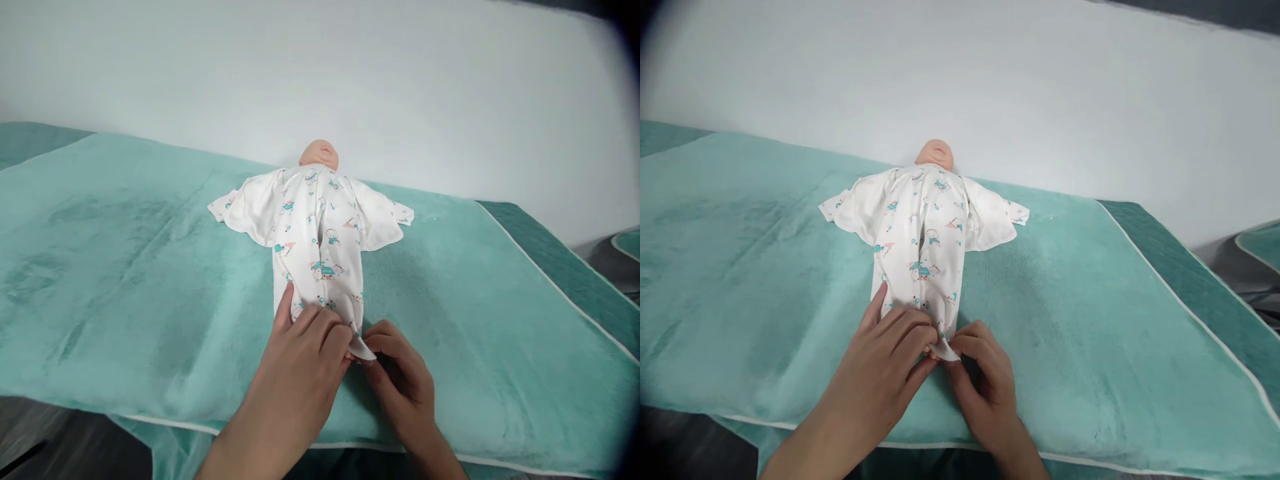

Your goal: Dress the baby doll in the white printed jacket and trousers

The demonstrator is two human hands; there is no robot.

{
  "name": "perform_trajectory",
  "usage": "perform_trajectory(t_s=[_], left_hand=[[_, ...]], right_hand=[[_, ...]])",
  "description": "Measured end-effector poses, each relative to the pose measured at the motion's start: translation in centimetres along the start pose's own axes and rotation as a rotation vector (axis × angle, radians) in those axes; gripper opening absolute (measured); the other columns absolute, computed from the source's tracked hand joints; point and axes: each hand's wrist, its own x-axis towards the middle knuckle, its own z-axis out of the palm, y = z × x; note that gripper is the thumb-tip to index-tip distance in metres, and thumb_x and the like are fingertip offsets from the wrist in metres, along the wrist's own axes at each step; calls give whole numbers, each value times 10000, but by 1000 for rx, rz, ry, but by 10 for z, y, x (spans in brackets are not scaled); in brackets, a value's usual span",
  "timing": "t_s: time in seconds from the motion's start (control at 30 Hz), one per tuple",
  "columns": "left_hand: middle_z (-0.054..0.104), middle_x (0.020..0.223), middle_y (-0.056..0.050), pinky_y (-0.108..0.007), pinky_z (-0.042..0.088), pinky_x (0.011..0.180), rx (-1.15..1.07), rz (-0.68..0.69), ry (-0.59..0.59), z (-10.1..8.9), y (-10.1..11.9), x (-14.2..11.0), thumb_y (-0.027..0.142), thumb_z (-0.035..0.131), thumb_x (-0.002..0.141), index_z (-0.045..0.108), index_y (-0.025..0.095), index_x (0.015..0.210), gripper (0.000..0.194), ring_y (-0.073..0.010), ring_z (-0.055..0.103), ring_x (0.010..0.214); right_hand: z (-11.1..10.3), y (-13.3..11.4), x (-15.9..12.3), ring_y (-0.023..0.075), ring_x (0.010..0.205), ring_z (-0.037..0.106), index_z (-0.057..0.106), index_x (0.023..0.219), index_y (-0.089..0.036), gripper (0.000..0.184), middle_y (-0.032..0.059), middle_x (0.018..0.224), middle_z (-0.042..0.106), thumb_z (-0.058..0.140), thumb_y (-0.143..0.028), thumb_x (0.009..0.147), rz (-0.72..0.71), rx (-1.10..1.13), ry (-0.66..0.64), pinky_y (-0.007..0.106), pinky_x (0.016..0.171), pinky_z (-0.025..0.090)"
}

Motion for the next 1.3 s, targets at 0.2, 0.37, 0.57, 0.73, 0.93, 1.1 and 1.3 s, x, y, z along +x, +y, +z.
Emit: perform_trajectory(t_s=[0.2,0.37,0.57,0.73,0.93,1.1,1.3], left_hand=[[634,928,23,-496,191,1245,-144,18,91,-2,-6,-10,101,575,920,564,225,972,134,-131,613,888],[615,971,-23,-410,366,1202,-353,10,67,-7,-7,-25,4,505,905,575,223,999,248,-134,616,955],[646,910,-18,-368,504,1078,-447,20,101,-13,-6,-34,17,579,864,597,237,996,257,-161,641,972],[686,1075,-49,-349,541,941,-419,-177,291,-17,-39,-19,107,586,899,641,243,1035,200,-188,648,1042],[625,1367,-63,-411,408,1131,-399,-335,372,-17,-105,67,298,501,977,657,228,1209,288,-215,561,1282],[663,1340,-85,-415,382,1142,-404,-459,399,-14,-157,149,347,462,968,671,170,1234,381,-241,572,1274],[753,1097,-69,-350,482,982,-514,-504,401,-11,-198,181,279,524,876,742,154,1059,311,-213,663,1020]], right_hand=[[-3,0,-1,154,766,545,610,981,-227,152,14,838,568,568,-96,917,21,33,-22,285,643,412],[-7,-6,-6,156,754,554,582,968,-226,146,20,836,567,560,-95,907,17,-14,-78,278,628,438],[-23,-15,-9,159,766,602,579,979,-227,132,28,863,610,583,-123,897,-17,-184,-285,273,653,495],[-41,-6,22,147,689,576,591,852,-221,111,6,770,608,555,-214,957,35,-175,-271,271,618,458],[-18,23,160,194,997,635,670,1047,-244,172,46,1122,689,566,-345,954,105,-182,27,360,890,504],[9,69,264,223,1196,595,676,1151,-220,300,68,1278,674,584,-372,909,97,-149,161,438,1096,413],[1,98,269,195,1228,583,679,1165,-252,305,26,1303,672,518,-366,933,72,-44,94,419,1107,408]])
